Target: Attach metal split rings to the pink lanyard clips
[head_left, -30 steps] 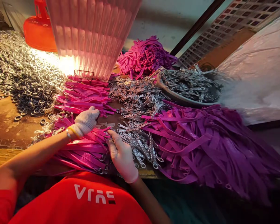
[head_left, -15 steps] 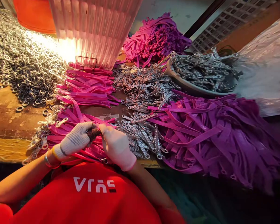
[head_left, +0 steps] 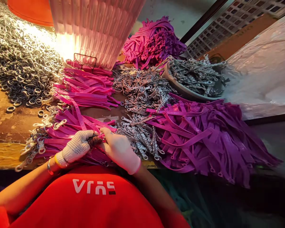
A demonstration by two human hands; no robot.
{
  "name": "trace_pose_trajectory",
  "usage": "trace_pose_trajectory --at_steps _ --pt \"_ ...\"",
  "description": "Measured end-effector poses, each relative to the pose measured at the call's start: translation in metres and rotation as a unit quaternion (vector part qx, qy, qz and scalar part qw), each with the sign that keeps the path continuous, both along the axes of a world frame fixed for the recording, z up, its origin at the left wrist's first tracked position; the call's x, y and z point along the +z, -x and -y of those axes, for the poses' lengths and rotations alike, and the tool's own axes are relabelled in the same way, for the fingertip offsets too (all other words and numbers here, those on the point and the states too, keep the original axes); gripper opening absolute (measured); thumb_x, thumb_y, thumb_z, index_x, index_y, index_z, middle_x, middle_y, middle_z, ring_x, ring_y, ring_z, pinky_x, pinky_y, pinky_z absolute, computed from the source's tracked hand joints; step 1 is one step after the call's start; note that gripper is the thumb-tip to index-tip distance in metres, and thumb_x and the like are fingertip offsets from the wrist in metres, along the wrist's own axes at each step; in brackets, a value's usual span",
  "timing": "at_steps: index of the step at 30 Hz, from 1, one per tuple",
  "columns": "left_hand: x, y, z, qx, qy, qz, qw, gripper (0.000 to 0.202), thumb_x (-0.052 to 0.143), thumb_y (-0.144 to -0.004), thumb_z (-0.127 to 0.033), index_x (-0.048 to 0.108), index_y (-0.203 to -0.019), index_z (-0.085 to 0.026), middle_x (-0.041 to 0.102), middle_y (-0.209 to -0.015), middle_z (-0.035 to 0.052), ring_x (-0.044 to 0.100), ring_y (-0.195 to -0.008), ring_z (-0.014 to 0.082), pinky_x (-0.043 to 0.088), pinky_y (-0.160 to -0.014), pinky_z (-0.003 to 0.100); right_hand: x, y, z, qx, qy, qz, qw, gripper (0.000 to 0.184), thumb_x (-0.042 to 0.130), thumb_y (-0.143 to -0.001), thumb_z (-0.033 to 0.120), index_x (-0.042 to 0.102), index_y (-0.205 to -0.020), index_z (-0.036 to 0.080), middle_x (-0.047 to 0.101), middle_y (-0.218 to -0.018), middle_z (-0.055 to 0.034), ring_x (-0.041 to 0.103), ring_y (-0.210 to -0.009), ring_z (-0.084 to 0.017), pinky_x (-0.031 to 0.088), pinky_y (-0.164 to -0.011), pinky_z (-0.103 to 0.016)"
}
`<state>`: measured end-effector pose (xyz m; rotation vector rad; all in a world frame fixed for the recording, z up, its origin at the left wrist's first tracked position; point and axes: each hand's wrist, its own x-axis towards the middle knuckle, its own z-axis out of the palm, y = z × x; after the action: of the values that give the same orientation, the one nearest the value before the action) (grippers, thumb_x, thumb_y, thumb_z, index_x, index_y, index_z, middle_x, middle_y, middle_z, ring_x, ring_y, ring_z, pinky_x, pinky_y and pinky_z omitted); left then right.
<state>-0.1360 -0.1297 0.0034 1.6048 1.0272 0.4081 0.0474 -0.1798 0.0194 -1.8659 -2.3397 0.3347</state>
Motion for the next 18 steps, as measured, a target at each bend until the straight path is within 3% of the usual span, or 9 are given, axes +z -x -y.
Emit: trace_pose_trajectory --at_steps 3,6,14,18 --pt "-0.003 -0.002 0.003 0.007 -0.052 0.006 0.999 0.016 0.055 -0.087 -0.025 0.067 -0.08 -0.016 0.067 -0.068 0.0008 0.055 -0.061 0.0141 0.04 -0.059 0.023 -0.006 0.001 -0.002 0.022 -0.001 0.011 1.0 0.021 0.057 -0.092 0.024 0.063 -0.109 0.014 0.073 -0.072 -0.0048 0.068 -0.064 -0.02 0.031 -0.056 -0.03" --pt "-0.007 -0.003 0.002 -0.007 -0.09 0.006 0.996 0.02 0.055 -0.088 -0.029 0.066 -0.077 -0.017 0.07 -0.076 0.0029 0.058 -0.07 0.0169 0.042 -0.065 0.025 -0.018 -0.002 -0.002 0.058 -0.042 -0.008 0.997 0.015 0.055 -0.089 0.023 0.063 -0.099 0.014 0.07 -0.067 -0.0032 0.063 -0.057 -0.017 0.027 -0.055 -0.029" --pt "-0.017 -0.004 0.009 -0.005 -0.13 -0.066 0.989 0.018 0.051 -0.091 -0.023 0.063 -0.078 -0.019 0.068 -0.076 0.0048 0.059 -0.07 0.0185 0.038 -0.065 0.026 -0.032 -0.001 0.009 0.022 -0.16 -0.032 0.986 0.019 0.055 -0.087 0.017 0.065 -0.104 0.016 0.069 -0.068 -0.0023 0.061 -0.061 -0.017 0.031 -0.059 -0.028" --pt "-0.025 -0.002 0.015 0.022 -0.14 -0.084 0.986 0.016 0.054 -0.089 -0.022 0.062 -0.075 -0.019 0.067 -0.074 0.0049 0.058 -0.069 0.0194 0.039 -0.066 0.028 -0.031 0.002 0.012 0.015 -0.162 -0.025 0.986 0.023 0.054 -0.088 0.016 0.064 -0.109 0.014 0.07 -0.071 -0.0037 0.062 -0.061 -0.017 0.032 -0.059 -0.03"
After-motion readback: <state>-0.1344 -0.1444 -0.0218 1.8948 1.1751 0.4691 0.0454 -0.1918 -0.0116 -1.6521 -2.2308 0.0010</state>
